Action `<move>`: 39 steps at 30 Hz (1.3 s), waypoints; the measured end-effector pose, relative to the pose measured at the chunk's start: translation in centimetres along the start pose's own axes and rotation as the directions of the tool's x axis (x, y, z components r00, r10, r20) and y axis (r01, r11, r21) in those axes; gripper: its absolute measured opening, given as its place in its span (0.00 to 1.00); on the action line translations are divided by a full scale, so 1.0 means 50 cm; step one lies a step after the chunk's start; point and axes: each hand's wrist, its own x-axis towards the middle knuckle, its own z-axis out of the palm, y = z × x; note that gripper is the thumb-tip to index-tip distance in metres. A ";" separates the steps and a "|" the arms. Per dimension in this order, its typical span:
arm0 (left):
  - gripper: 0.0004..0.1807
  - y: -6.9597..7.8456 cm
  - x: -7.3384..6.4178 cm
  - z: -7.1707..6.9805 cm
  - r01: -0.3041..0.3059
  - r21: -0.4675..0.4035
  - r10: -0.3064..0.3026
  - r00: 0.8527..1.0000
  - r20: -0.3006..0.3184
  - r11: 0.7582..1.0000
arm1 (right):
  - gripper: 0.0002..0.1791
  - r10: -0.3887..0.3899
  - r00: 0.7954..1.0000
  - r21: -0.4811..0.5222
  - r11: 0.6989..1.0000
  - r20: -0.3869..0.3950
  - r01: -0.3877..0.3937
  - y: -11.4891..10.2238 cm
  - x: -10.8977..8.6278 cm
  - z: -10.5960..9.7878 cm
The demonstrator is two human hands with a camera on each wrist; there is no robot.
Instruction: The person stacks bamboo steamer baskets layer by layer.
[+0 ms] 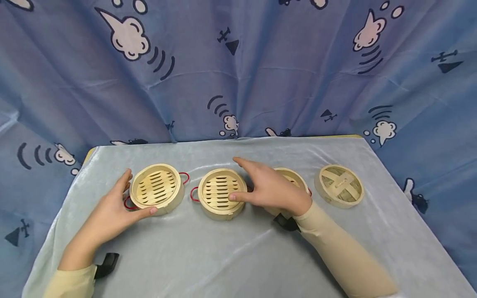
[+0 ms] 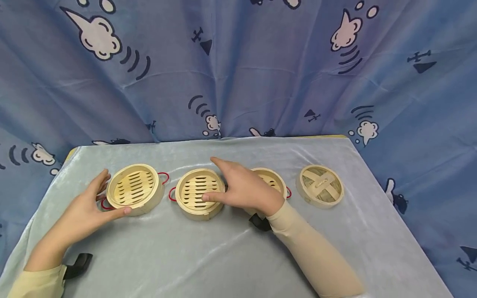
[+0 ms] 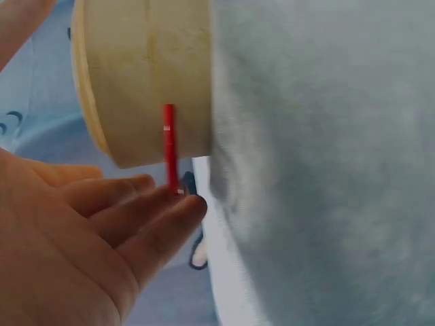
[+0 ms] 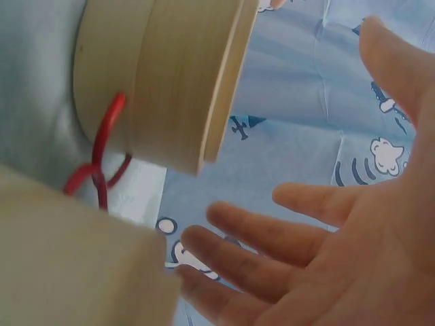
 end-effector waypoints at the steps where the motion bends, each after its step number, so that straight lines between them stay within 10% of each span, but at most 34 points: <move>1: 0.72 -0.004 0.001 0.003 -0.006 -0.006 0.006 1.000 0.002 1.000 | 0.59 0.002 1.000 0.001 1.000 0.000 -0.002 -0.002 0.000 0.004; 39: 0.68 -0.040 0.015 0.033 -0.043 -0.054 0.043 0.999 -0.015 0.998 | 0.74 -0.063 0.994 -0.159 0.984 0.084 0.076 -0.003 0.016 0.067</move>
